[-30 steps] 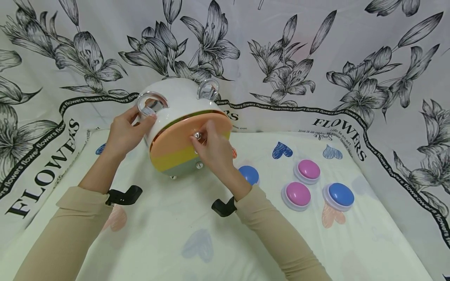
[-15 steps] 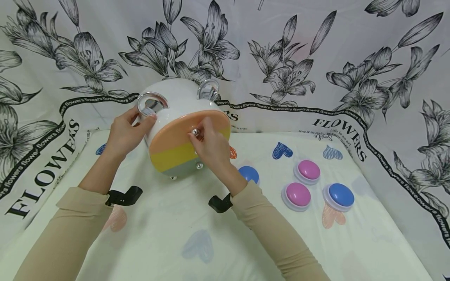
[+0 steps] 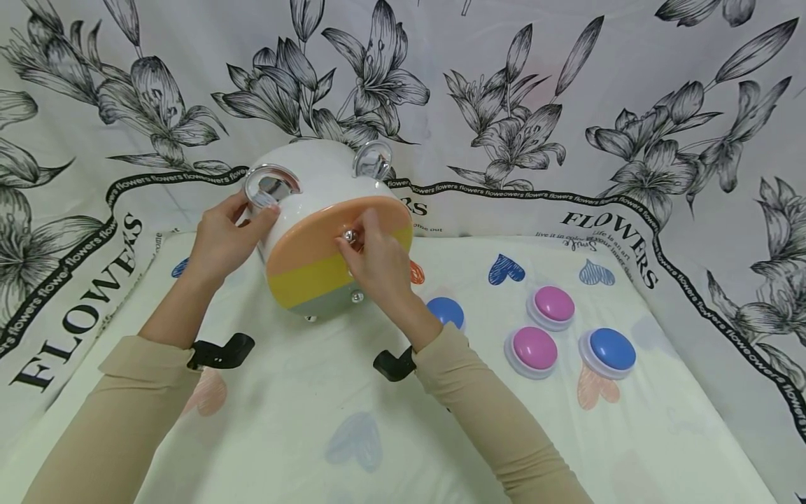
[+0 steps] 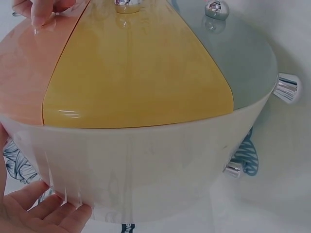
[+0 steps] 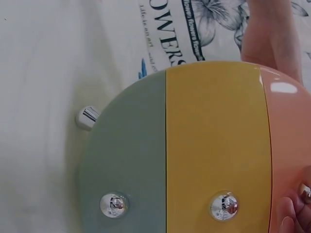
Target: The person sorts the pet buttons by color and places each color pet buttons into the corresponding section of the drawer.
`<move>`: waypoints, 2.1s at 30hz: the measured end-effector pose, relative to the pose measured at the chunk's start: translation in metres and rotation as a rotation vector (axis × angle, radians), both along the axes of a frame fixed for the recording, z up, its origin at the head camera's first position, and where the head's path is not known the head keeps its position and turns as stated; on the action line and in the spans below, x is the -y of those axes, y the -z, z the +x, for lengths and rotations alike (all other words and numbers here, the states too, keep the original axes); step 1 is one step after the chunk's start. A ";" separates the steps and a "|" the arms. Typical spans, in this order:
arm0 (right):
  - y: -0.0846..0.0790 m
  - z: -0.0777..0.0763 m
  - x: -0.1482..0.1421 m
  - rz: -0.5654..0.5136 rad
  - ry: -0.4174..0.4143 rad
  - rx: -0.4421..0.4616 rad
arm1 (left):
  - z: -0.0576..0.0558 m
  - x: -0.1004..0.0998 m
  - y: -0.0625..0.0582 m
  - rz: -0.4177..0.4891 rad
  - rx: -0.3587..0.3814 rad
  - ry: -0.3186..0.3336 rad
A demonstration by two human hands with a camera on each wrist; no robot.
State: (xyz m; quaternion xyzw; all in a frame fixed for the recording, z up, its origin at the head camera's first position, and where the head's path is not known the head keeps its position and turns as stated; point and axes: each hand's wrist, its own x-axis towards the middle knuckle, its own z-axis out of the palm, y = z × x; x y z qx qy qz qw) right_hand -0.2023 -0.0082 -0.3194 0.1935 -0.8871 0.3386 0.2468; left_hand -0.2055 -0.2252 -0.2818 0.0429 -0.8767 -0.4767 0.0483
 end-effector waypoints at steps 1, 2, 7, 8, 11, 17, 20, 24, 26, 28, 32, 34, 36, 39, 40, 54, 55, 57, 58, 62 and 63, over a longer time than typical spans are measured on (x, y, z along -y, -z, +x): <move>0.000 0.000 0.000 -0.001 0.002 -0.002 | 0.000 0.000 0.000 -0.002 -0.001 -0.001; 0.001 0.000 0.000 -0.002 0.002 -0.005 | 0.000 0.000 0.000 0.000 -0.001 -0.002; 0.004 -0.002 -0.001 0.003 0.008 -0.010 | -0.001 0.000 0.002 0.006 -0.003 -0.005; 0.005 -0.002 -0.002 0.005 0.007 -0.011 | -0.001 0.000 0.002 0.011 -0.003 -0.004; 0.009 -0.002 -0.004 0.004 0.001 -0.018 | -0.002 0.001 0.002 0.013 -0.009 0.001; 0.018 -0.004 -0.008 -0.036 -0.032 -0.102 | -0.001 0.001 0.001 0.011 -0.015 0.004; 0.025 -0.003 -0.010 -0.032 -0.032 -0.129 | -0.001 0.001 0.000 0.012 -0.004 -0.001; 0.035 0.000 -0.013 0.009 -0.011 -0.108 | 0.000 0.000 -0.001 0.015 -0.001 -0.003; 0.041 0.001 -0.013 0.029 0.001 -0.094 | 0.000 0.000 -0.001 0.020 -0.002 -0.003; 0.045 0.002 -0.013 0.042 0.012 -0.081 | 0.000 0.000 0.000 0.025 -0.002 -0.003; 0.053 0.004 -0.012 0.051 0.023 -0.052 | 0.000 0.000 0.000 0.030 0.001 -0.001; 0.057 0.004 -0.011 0.052 0.018 -0.030 | 0.000 0.001 0.000 0.029 0.005 -0.001; 0.060 0.004 -0.011 0.048 0.010 -0.008 | 0.000 0.001 0.000 0.029 0.005 0.000; 0.064 0.003 -0.010 0.033 -0.003 0.016 | 0.000 0.001 0.001 0.027 0.001 0.002; 0.065 0.003 -0.009 0.028 -0.006 0.017 | 0.000 0.001 0.001 0.026 0.001 0.001; 0.068 0.001 0.002 0.042 0.091 -0.026 | 0.000 0.001 0.001 0.024 0.002 -0.008; 0.068 0.001 0.002 0.043 0.090 -0.031 | 0.000 0.001 0.001 0.023 0.004 -0.008; 0.068 0.001 0.001 0.038 0.082 -0.037 | 0.000 0.001 0.001 0.021 0.005 -0.008; 0.067 0.000 0.001 0.035 0.080 -0.041 | 0.000 0.001 0.001 0.020 0.004 -0.007; 0.067 -0.001 0.001 0.033 0.075 -0.056 | 0.000 0.000 0.000 0.023 0.003 -0.005; 0.067 -0.001 0.001 0.036 0.075 -0.057 | 0.001 0.001 0.000 0.023 0.001 -0.004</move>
